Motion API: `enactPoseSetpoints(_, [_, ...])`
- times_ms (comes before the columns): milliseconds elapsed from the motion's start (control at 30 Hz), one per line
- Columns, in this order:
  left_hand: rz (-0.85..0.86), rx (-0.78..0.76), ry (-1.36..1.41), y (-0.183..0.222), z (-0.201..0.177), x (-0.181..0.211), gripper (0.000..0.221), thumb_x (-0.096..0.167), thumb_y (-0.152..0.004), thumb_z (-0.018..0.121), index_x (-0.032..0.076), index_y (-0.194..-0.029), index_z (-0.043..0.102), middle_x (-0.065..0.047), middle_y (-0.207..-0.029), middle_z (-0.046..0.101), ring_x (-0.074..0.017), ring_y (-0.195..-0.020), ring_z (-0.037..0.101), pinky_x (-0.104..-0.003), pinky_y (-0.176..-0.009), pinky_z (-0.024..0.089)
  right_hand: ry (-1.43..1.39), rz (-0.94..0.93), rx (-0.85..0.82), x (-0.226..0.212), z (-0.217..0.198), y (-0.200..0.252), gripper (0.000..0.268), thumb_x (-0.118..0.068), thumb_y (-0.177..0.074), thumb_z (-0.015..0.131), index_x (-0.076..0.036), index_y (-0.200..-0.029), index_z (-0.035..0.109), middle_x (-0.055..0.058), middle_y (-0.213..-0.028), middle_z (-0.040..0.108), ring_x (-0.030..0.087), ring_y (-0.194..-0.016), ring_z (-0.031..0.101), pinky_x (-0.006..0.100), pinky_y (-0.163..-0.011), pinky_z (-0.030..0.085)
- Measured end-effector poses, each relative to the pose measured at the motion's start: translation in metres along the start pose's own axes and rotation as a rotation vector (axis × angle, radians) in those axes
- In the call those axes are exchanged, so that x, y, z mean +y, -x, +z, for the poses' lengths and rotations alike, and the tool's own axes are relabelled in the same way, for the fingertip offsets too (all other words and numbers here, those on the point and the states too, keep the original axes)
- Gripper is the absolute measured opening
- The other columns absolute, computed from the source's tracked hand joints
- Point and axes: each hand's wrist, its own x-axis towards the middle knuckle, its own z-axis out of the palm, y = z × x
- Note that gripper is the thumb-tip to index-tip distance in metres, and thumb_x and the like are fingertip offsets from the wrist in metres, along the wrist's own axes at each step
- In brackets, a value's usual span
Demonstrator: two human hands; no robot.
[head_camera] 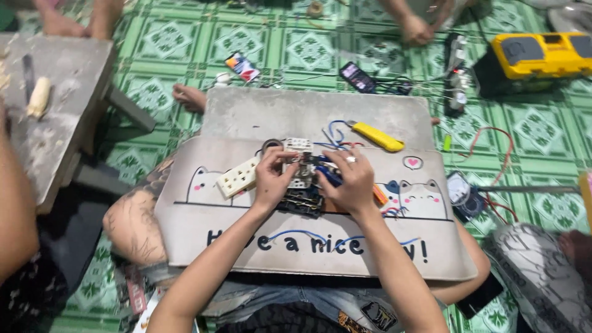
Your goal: Wiring and assembling an electrical socket and switch component using a screwdriver, pliers, and a utility knife.
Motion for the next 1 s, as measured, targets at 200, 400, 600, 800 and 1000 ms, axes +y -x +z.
enactPoseSetpoints(200, [-0.058, 0.029, 0.072, 0.001, 0.001, 0.02, 0.025, 0.0, -0.081, 0.076, 0.012, -0.102, 0.079, -0.009, -0.101, 0.064, -0.0155, -0.096, 0.064, -0.038, -0.089, 0.057, 0.013, -0.005, -0.014, -0.016, -0.008, -0.006, 0.04, -0.029, -0.079, 0.08, -0.011, -0.114, 0.077, 0.007, -0.094, 0.069, 0.029, -0.081, 0.063, 0.039, -0.072, 0.052])
enactPoseSetpoints(400, [-0.052, 0.049, 0.08, -0.002, -0.001, 0.002, 0.027, -0.001, -0.083, 0.074, 0.012, -0.107, 0.078, -0.008, -0.104, 0.063, -0.0154, -0.098, 0.065, -0.034, -0.089, 0.056, 0.137, 0.015, -0.056, -0.018, -0.008, 0.0, 0.034, -0.032, -0.081, 0.079, -0.012, -0.109, 0.08, 0.006, -0.091, 0.069, 0.024, -0.077, 0.067, 0.035, -0.065, 0.054])
enactPoseSetpoints(600, [-0.033, 0.041, 0.098, 0.0, -0.002, 0.005, 0.026, -0.001, -0.086, 0.074, 0.009, -0.109, 0.078, -0.01, -0.106, 0.062, -0.0186, -0.101, 0.067, -0.035, -0.092, 0.056, 0.145, 0.001, -0.064, -0.027, -0.009, -0.004, 0.033, -0.029, -0.083, 0.08, -0.01, -0.11, 0.08, 0.007, -0.092, 0.071, 0.024, -0.078, 0.069, 0.034, -0.064, 0.055])
enactPoseSetpoints(800, [-0.046, 0.044, 0.111, 0.002, -0.003, 0.015, 0.025, 0.0, -0.087, 0.075, 0.007, -0.112, 0.077, -0.011, -0.107, 0.06, -0.0207, -0.098, 0.071, -0.035, -0.089, 0.058, 0.243, 0.017, -0.034, -0.038, -0.006, -0.002, 0.034, -0.032, -0.085, 0.079, -0.01, -0.11, 0.08, 0.006, -0.093, 0.07, 0.022, -0.077, 0.066, 0.03, -0.06, 0.053])
enactPoseSetpoints(1000, [-0.061, 0.037, 0.109, 0.001, -0.002, 0.007, 0.024, 0.003, -0.09, 0.074, 0.007, -0.114, 0.076, -0.009, -0.107, 0.059, -0.0187, -0.097, 0.072, -0.033, -0.084, 0.059, 0.329, -0.009, -0.008, -0.039, -0.003, 0.0, 0.037, -0.035, -0.084, 0.08, -0.011, -0.111, 0.08, 0.005, -0.096, 0.068, 0.021, -0.079, 0.064, 0.03, -0.059, 0.052])
